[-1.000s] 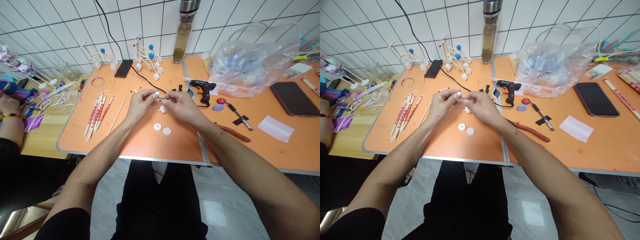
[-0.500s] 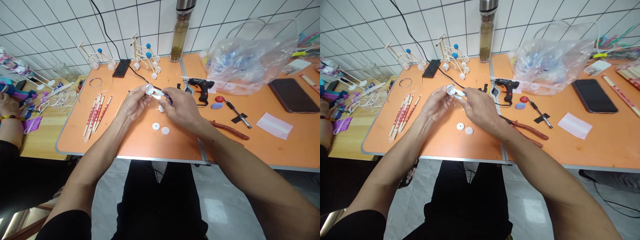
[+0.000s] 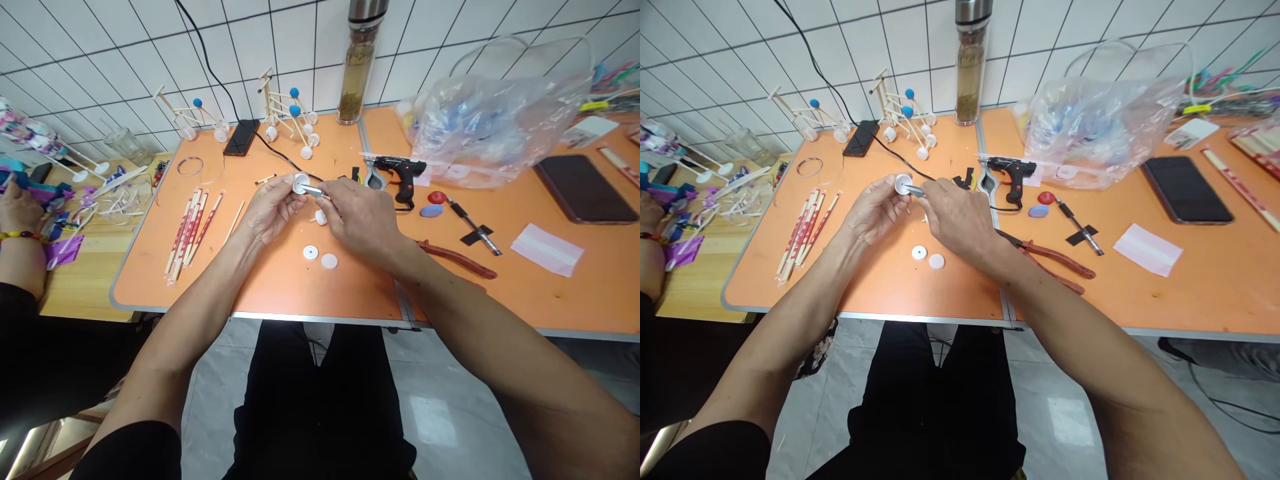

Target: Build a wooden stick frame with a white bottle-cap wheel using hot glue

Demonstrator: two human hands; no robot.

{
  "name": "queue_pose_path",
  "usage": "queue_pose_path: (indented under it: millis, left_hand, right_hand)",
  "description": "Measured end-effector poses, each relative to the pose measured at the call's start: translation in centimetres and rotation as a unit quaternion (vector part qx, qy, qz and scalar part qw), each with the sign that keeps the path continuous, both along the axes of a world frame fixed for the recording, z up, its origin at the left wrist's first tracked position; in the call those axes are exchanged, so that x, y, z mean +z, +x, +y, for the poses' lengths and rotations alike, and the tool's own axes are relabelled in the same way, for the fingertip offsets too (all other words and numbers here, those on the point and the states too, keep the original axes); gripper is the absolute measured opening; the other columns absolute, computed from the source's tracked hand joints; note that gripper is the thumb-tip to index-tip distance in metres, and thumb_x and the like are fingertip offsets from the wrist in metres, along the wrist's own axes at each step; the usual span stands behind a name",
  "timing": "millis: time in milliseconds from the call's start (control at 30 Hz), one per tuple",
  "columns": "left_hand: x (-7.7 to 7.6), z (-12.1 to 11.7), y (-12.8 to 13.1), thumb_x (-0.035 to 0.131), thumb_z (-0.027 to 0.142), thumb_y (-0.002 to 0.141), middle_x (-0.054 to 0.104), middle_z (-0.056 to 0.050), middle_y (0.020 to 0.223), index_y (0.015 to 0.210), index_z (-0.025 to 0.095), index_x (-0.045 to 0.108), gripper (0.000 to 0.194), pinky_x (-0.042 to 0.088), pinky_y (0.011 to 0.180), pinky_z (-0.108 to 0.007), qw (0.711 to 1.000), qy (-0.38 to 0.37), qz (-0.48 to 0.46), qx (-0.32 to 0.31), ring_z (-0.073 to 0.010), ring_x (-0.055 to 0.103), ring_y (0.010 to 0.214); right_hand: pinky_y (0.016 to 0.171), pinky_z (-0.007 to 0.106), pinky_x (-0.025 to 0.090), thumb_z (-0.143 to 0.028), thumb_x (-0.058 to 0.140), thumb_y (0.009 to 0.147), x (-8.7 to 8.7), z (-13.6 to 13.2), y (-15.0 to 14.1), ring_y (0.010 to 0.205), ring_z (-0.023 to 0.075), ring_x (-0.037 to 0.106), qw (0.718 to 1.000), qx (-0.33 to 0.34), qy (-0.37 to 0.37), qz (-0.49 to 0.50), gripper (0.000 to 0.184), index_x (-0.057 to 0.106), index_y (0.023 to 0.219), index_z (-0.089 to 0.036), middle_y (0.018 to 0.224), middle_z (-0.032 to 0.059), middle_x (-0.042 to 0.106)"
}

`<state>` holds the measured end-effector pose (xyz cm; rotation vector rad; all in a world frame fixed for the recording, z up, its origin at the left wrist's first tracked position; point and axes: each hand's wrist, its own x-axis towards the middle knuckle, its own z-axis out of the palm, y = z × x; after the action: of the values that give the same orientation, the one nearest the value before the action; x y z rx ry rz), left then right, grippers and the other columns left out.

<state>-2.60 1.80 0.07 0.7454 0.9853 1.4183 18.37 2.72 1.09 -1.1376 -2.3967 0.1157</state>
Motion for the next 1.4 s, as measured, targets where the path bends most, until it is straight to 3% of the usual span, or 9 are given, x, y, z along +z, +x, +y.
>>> queue_pose_path:
  millis: [167,500,767,933,1100,1167,1233,1333,1400]
  left_hand:
    - [-1.0,0.4,-0.6,0.089,0.039,0.105,0.086,-0.003,0.09,0.101,0.019,0.087,0.02,0.071,0.079,-0.018,0.999,0.023,0.039,-0.02,-0.0097,0.082,0.071]
    - [-1.1,-0.2,0.4,0.093,0.04,0.1,0.085,-0.002,0.091,0.101,0.023,0.09,0.018,0.07,0.082,-0.021,0.995,0.062,0.082,0.01,-0.0099,0.08,0.075]
    - [-2.1,-0.4,0.8,0.1,0.058,0.09,0.091,-0.004,0.11,0.113,0.028,0.094,0.039,0.069,0.098,-0.029,0.973,0.154,0.163,0.059,-0.0155,0.084,0.095]
    - [-2.0,-0.9,1.1,0.095,0.059,0.095,0.092,-0.006,0.121,0.117,0.029,0.095,0.037,0.068,0.109,-0.037,0.96,0.184,0.2,0.066,-0.0209,0.086,0.112]
    - [-1.8,-1.2,1.1,0.094,0.052,0.098,0.091,-0.006,0.128,0.12,0.034,0.095,0.029,0.066,0.114,-0.04,0.955,0.195,0.21,0.077,-0.0234,0.085,0.121]
    - [-1.8,-1.2,1.0,0.095,0.052,0.097,0.091,-0.006,0.128,0.12,0.034,0.095,0.029,0.066,0.115,-0.041,0.954,0.199,0.212,0.079,-0.0243,0.084,0.123]
    - [-2.0,-1.1,1.1,0.095,0.052,0.097,0.092,-0.005,0.127,0.119,0.033,0.095,0.029,0.065,0.115,-0.04,0.953,0.195,0.215,0.082,-0.0243,0.084,0.124]
    - [-2.3,-0.9,1.3,0.093,0.053,0.098,0.092,-0.005,0.12,0.117,0.031,0.095,0.029,0.067,0.11,-0.039,0.956,0.185,0.213,0.083,-0.0221,0.085,0.114]
    - [-2.5,-0.8,1.3,0.093,0.053,0.098,0.092,-0.005,0.111,0.114,0.029,0.096,0.029,0.068,0.104,-0.037,0.959,0.176,0.208,0.078,-0.0202,0.085,0.104]
  right_hand:
    - [0.068,0.038,0.025,-0.035,0.046,0.121,0.2,-0.2,-0.1,0.101,0.0293,0.074,1.0,-0.012,0.013,-0.018,0.033,0.076,0.129,-0.021,0.126,0.0135,0.085]
    - [0.069,0.039,0.028,-0.035,0.047,0.12,0.4,-0.6,-0.2,0.097,0.0309,0.074,0.999,-0.026,-0.006,-0.033,0.034,0.075,0.131,-0.02,0.125,0.0164,0.083]
    - [0.077,0.038,0.043,-0.034,0.058,0.113,0.3,0.4,-0.4,0.094,0.0277,0.073,0.981,0.011,-0.121,0.151,0.023,0.078,0.112,-0.023,0.106,0.0096,0.086]
    - [0.065,0.032,0.037,-0.032,0.07,0.104,1.0,0.9,-0.5,0.07,0.0171,0.056,0.895,0.035,-0.323,0.307,0.019,0.069,0.087,-0.023,0.078,0.002,0.07]
    - [0.051,0.028,0.01,-0.042,0.084,0.092,1.6,1.4,0.0,0.053,0.0076,0.017,0.681,0.094,-0.598,0.411,0.028,0.071,0.102,-0.021,0.068,-0.0096,0.045]
    - [0.051,0.027,0.008,-0.043,0.088,0.089,1.5,1.7,0.0,0.054,0.007,0.012,0.65,0.11,-0.63,0.41,0.033,0.071,0.106,-0.02,0.069,-0.0109,0.042]
    - [0.051,0.027,0.013,-0.048,0.085,0.093,1.1,1.7,0.0,0.054,0.0081,0.02,0.705,0.105,-0.577,0.398,0.032,0.069,0.101,-0.022,0.07,-0.0082,0.046]
    - [0.06,0.031,0.032,-0.047,0.072,0.105,0.4,1.1,-0.3,0.066,0.0161,0.05,0.888,0.055,-0.339,0.306,0.025,0.069,0.097,-0.023,0.081,0.0025,0.066]
    - [0.071,0.036,0.04,-0.038,0.063,0.11,0.0,0.5,-0.5,0.087,0.0251,0.066,0.971,0.008,-0.162,0.178,0.019,0.072,0.104,-0.022,0.101,0.0106,0.079]
